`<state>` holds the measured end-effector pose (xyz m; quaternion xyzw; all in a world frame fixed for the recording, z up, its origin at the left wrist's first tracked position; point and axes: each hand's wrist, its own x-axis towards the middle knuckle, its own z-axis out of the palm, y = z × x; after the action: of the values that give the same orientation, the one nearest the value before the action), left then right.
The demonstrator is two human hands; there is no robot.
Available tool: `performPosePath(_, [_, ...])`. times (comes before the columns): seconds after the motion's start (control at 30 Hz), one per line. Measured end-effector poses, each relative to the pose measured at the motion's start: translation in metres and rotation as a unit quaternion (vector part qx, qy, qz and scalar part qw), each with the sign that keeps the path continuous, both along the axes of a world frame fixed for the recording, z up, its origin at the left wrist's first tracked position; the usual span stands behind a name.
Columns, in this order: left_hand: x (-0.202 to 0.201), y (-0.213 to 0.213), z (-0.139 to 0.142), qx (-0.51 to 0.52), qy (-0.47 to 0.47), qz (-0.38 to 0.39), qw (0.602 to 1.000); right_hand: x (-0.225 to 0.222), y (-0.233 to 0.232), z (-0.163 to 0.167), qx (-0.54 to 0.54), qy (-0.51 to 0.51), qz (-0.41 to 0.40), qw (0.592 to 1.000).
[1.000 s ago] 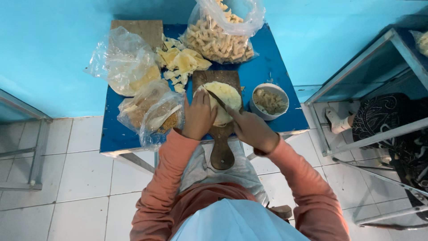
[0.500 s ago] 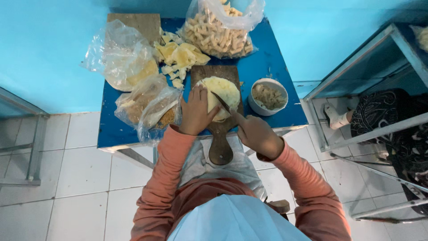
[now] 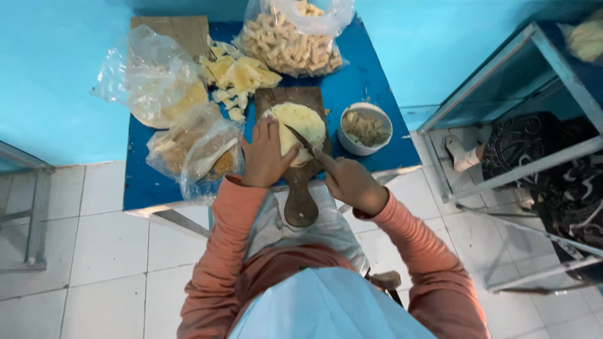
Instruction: The person tears pieces from a round flat cake by hand, then holds the cake on a wooden cutting board and slices it into smaller pieces with a knife, arranging the cut slices on the board next to a bowl of pieces.
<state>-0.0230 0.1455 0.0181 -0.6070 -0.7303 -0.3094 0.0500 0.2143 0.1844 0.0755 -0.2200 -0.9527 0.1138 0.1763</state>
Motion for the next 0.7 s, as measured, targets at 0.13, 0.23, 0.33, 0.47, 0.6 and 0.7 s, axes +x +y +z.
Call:
performPosePath(0.13, [-0.002,-0.001,0.002,0.018,0.011,-0.006,1.0,0.007,-0.008,-0.001,0.018,-0.057,-0.025,0.998])
performPosePath(0.23, [-0.003,0.0,0.003,0.017,0.018,-0.008,1.0,0.007,-0.01,-0.002,0.025,-0.046,-0.026,0.998])
performPosePath(0.33, [-0.003,0.001,0.002,0.007,0.02,-0.008,1.0,0.009,-0.012,-0.003,0.037,-0.047,-0.026,0.998])
performPosePath(0.47, [-0.003,0.003,0.001,0.014,0.026,-0.006,1.0,0.015,-0.019,-0.006,0.082,-0.074,-0.03,0.993])
performPosePath(0.6, [-0.002,0.004,-0.002,0.015,0.041,-0.003,0.999,0.012,-0.019,-0.01,0.085,-0.03,-0.023,0.996])
performPosePath(0.7, [-0.004,0.004,-0.003,0.017,0.044,-0.001,0.999,0.014,-0.019,-0.011,0.075,-0.035,-0.026,0.996])
